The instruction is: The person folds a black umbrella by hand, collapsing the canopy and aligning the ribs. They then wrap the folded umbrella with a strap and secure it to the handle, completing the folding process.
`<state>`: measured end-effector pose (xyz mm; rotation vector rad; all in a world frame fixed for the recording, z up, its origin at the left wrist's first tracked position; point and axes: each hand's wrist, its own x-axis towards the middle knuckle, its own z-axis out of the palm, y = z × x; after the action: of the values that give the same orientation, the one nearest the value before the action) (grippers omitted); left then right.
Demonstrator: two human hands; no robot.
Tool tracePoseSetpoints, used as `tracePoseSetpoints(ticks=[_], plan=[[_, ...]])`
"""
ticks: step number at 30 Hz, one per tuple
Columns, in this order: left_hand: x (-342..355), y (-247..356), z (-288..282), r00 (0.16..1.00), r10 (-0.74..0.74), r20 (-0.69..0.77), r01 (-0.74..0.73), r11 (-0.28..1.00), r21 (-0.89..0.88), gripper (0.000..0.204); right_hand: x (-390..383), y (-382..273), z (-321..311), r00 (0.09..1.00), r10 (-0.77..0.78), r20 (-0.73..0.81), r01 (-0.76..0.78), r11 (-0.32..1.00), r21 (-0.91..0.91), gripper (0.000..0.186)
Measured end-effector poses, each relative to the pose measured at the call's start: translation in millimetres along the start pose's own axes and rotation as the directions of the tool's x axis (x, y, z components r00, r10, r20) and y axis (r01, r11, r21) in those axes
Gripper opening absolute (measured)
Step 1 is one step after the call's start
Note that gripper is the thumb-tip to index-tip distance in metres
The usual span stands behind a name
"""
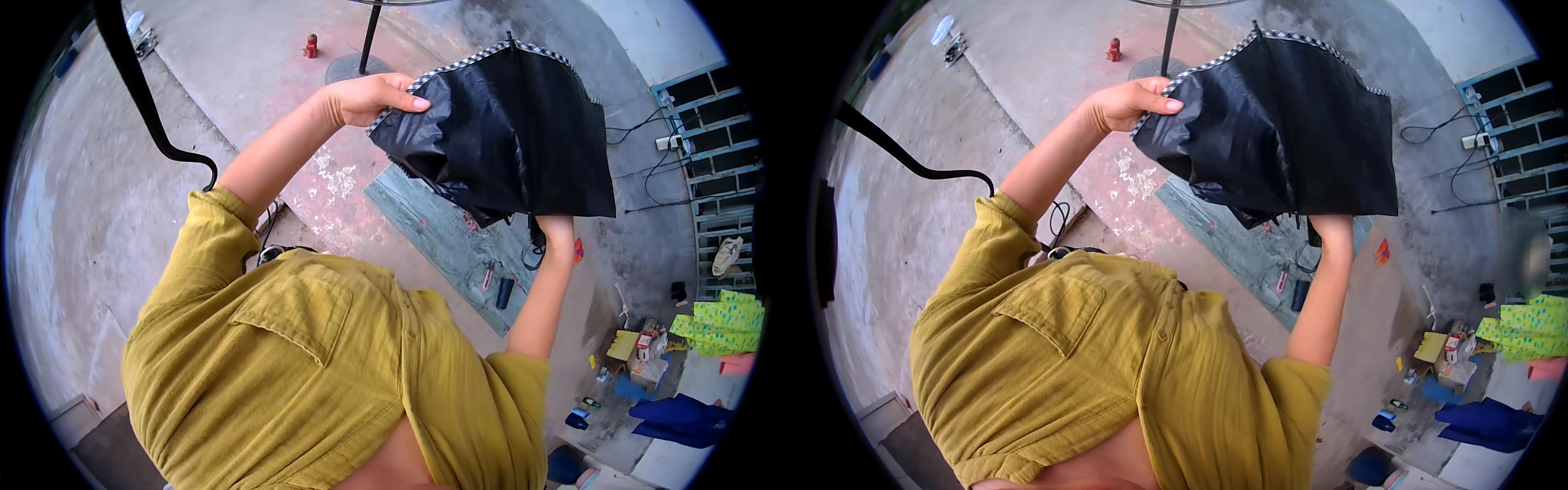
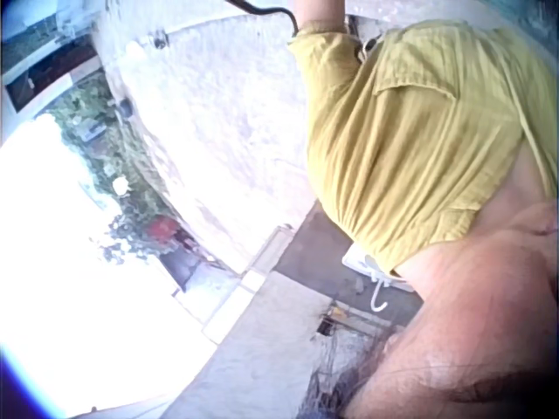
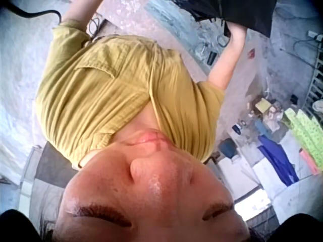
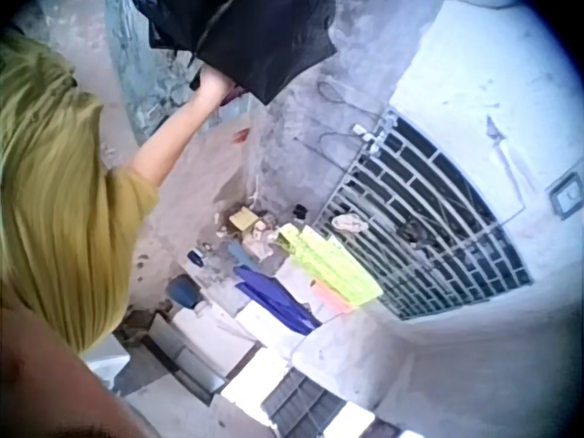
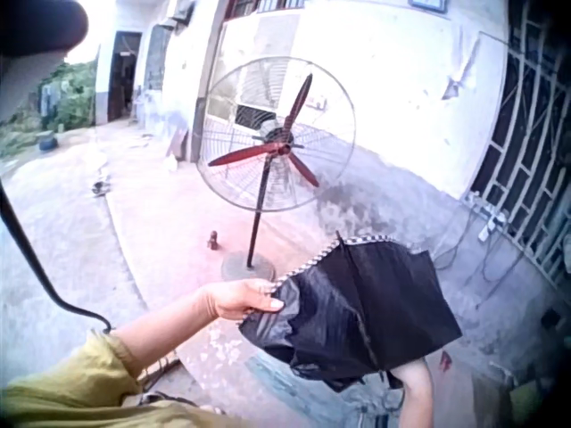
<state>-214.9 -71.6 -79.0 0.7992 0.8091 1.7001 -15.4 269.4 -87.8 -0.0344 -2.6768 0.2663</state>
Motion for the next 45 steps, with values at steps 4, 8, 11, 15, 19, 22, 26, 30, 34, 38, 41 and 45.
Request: tracePoseSetpoints(ticks=[4,8,11,15,19,22,26,30,34,38,41,45], plan=[[0.5,-7.2,38.5,0.552,0.771,-0.317,-0.084,0.430,0.899,0.030,6.6,-5.8,9.3,0.992,0.113,-0.046,-0.114,0.993,-0.010,0.045],[-21.3,-33.0,67.0,0.292,0.943,0.158,-0.114,-0.129,0.985,0.027,14.1,-11.1,14.9,0.904,0.402,0.144,-0.427,0.862,0.273,0.045],[-16.3,-59.6,80.6,0.442,0.885,-0.144,-0.198,0.253,0.947,0.035,19.3,-7.5,27.1,0.933,0.352,0.079,-0.358,0.875,0.326,0.041],[-3.1,-63.4,88.8,0.489,0.737,-0.467,-0.035,0.552,0.833,0.037,25.9,-42.5,33.2,0.976,0.063,-0.207,-0.068,0.998,-0.017,0.039],[4.8,-67.5,71.4,0.462,0.735,-0.496,0.090,0.518,0.851,0.041,30.7,-48.5,49.6,0.955,0.034,-0.294,-0.058,0.996,-0.073,0.043],[-12.1,-90.4,112.6,0.775,0.427,-0.466,-0.204,0.866,0.456,0.036,35.1,-46.0,63.3,0.946,0.038,-0.322,-0.075,0.992,-0.101,0.045],[-15.7,-102.7,118.7,0.811,0.375,-0.449,-0.255,0.917,0.307,0.024,38.5,-45.4,76.7,0.939,0.045,-0.341,-0.092,0.988,-0.121,0.048],[-28.3,-104.2,77.8,0.614,0.607,-0.504,-0.352,0.783,0.513,0.042,30.6,-41.6,78.3,0.931,0.034,-0.365,-0.095,0.984,-0.151,0.050],[-21.3,-91.7,45.3,0.495,0.507,-0.706,-0.426,0.849,0.311,0.045,21.8,-46.4,74.6,0.921,-0.009,-0.389,-0.046,0.990,-0.133,0.049],[-6.6,-78.0,33.1,0.581,0.265,-0.769,-0.180,0.964,0.195,0.055,9.8,-50.6,67.4,0.910,-0.049,-0.411,0.004,0.994,-0.109,0.048],[6.1,-80.4,13.3,0.616,0.155,-0.772,-0.025,0.984,0.178,0.063,2.9,-53.7,64.9,0.904,-0.070,-0.421,0.033,0.995,-0.096,0.047],[14.2,-93.6,3.6,0.652,-0.033,-0.758,-0.010,0.999,-0.052,0.054,1.3,-55.8,61.9,0.900,-0.084,-0.427,0.055,0.995,-0.081,0.045]])
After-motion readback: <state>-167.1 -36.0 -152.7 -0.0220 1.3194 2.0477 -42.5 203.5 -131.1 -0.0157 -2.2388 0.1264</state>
